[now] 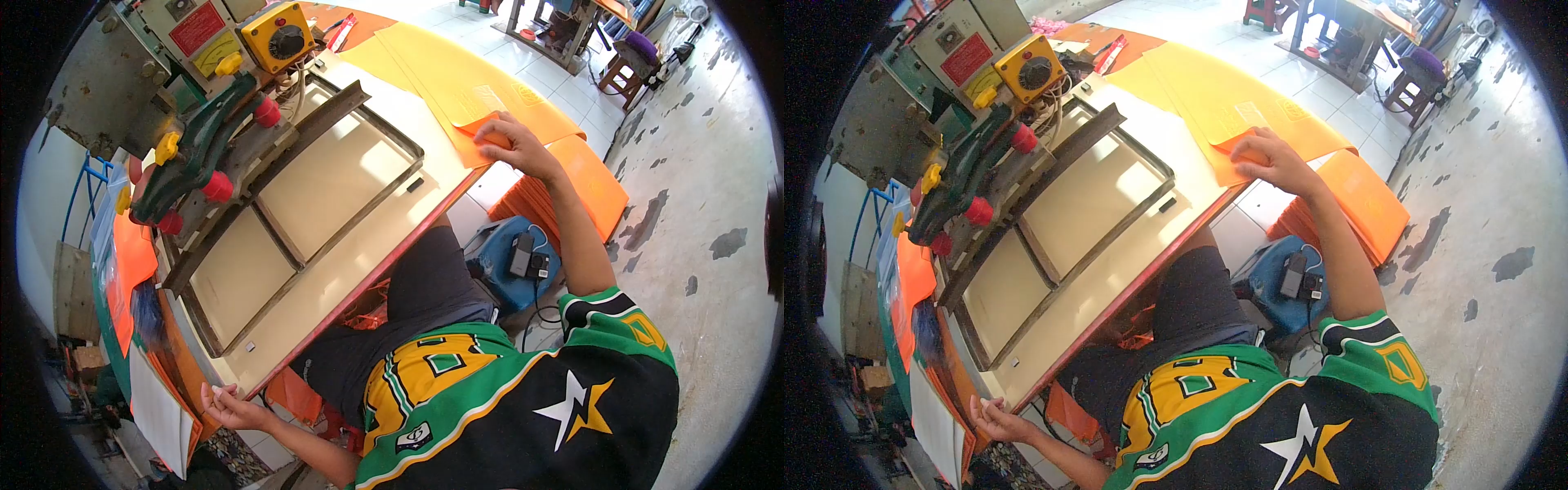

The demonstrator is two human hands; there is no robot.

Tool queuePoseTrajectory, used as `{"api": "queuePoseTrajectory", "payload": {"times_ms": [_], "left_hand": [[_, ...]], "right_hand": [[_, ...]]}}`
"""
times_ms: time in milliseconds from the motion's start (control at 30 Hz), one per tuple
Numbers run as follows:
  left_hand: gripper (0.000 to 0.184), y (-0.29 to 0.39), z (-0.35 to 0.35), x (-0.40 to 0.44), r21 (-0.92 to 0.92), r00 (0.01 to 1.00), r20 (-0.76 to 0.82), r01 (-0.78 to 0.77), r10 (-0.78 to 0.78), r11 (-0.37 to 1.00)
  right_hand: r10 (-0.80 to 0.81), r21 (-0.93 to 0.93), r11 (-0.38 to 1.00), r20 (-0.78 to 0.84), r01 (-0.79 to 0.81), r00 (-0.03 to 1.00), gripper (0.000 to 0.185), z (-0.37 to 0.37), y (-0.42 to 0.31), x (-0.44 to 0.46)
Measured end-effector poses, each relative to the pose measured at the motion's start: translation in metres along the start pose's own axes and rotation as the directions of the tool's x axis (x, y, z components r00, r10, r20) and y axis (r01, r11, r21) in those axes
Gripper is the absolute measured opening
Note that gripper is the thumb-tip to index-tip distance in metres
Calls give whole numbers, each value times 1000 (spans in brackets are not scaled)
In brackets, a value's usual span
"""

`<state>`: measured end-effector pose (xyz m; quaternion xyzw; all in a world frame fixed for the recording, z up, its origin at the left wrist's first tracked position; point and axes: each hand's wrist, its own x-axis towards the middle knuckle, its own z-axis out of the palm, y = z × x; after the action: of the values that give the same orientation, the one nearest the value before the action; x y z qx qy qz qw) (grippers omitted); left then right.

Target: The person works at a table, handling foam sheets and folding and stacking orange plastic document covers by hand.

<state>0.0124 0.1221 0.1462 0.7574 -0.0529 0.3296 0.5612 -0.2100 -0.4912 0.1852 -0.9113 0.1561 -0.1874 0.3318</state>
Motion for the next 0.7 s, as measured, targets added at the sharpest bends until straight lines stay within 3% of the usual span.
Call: {"api": "queuePoseTrajectory", "payload": {"times_ms": [67, 167, 467, 700], "left_hand": [[29, -1, 0, 0, 6, 1000, 1, -16, 16, 1000], [29, -2, 0, 0, 2, 1000, -2, -10, 10, 1000], [29, -6, -1, -2, 35, 1000, -13, 21, -20, 999], [28, -4, 1, -3, 57, 1000, -28, 14, -12, 998]], "right_hand": [[33, 31, 999, 10, -33, 999, 36, 2, 11, 0], [-42, -15, 999, -38, 42, 998, 38, 3, 6, -1], [-19, -45, 999, 53, 22, 998, 44, -6, -18, -3], [-67, -88, 994, -80, 60, 995, 34, 5, -6, -4]]}}
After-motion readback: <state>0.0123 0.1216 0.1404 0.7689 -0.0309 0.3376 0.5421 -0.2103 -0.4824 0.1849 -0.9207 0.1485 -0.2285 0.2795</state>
